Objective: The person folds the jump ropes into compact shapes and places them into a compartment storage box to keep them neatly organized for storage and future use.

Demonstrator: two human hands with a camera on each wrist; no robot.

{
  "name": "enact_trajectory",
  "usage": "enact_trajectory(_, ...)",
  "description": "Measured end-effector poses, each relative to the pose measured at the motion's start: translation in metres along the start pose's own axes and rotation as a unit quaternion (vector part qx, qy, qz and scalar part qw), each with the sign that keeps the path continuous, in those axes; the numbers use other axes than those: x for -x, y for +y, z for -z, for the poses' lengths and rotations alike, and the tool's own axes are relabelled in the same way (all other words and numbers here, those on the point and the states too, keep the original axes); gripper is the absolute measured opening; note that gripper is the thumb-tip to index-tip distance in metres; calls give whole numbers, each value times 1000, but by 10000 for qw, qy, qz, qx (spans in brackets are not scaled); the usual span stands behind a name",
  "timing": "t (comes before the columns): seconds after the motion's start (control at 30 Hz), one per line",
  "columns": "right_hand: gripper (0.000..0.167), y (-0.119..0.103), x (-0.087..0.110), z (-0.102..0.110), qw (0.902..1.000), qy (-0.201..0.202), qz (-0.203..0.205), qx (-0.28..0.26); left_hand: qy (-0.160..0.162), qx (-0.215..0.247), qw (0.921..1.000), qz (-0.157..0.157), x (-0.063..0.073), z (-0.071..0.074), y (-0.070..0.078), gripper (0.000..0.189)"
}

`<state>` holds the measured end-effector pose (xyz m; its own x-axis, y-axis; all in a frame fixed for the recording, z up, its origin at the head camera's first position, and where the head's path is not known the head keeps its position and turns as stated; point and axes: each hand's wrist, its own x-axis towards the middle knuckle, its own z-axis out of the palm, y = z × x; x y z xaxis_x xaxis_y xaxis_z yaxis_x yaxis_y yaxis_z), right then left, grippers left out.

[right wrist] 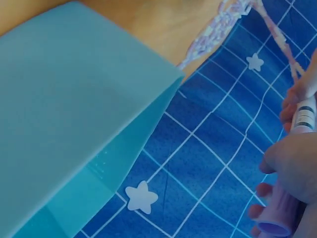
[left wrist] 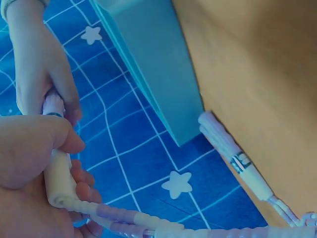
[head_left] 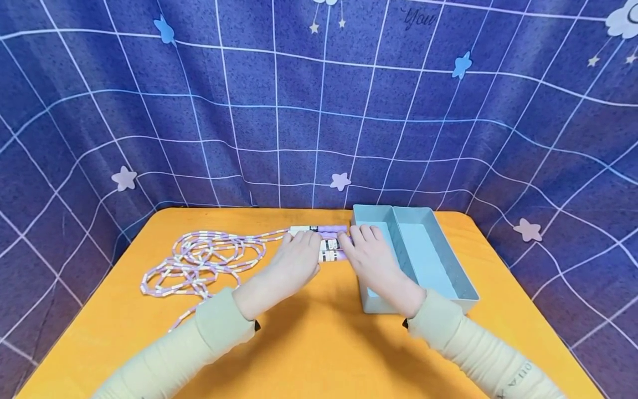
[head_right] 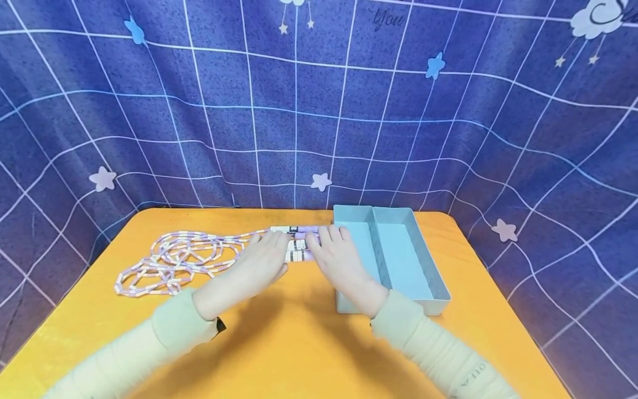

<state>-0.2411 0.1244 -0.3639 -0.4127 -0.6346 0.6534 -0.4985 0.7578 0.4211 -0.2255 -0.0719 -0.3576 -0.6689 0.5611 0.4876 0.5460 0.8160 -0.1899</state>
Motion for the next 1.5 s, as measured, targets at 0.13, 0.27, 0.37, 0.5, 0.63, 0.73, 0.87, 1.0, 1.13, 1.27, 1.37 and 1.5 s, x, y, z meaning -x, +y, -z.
enact_trajectory(0.13, 19, 6, 1, 3, 9998, 100, 144, 4, 6, 57, 10000, 11, -2, 5, 3, 34)
enact_trajectory(0.27, 11, 12, 0, 7, 9996, 184, 197, 116, -139, 171, 9997, 45, -6, 8, 4, 37)
enact_trajectory(0.37, 11, 16, -2, 10, 9993, 138, 173, 289, -146, 509, 9983, 232, -8, 11, 3, 44)
enact_trajectory(0.5, 18, 25, -4, 15, 9989, 326, 27, 344, 40, 893, 9944, 557, -6, 14, -2, 56)
enact_trajectory(0.63, 22, 35, -8, 21, 9976, 578, -199, 335, -23, 873, 9934, 739, 2, 14, -11, 61)
enact_trajectory(0.73, 23, 43, -10, 27, 9973, 544, -335, 350, -147, 815, 9936, 770, 9, 10, -17, 58)
enact_trajectory(0.87, 23, 54, -12, 36, 9972, 519, -378, 389, -191, 756, 9945, 701, 18, -1, -23, 52)
enact_trajectory(1.0, 25, 63, -14, 42, 9966, 491, -457, 469, -224, 730, 9944, 733, 27, -14, -29, 42)
enact_trajectory(1.13, 23, 72, -15, 45, 9951, 555, -650, 492, -225, 811, 9931, 814, 36, -27, -31, 33)
enact_trajectory(1.27, 17, 80, -16, 47, 9912, 863, -860, 523, -299, 1078, 9898, 887, 42, -36, -30, 27)
enact_trajectory(1.37, 13, 86, -15, 48, 9875, 1050, -1029, 562, -417, 1227, 9868, 970, 46, -40, -30, 25)
enact_trajectory(1.5, 13, 92, -11, 49, 9857, 964, -1238, 609, -621, 1332, 9840, 1004, 50, -40, -31, 26)
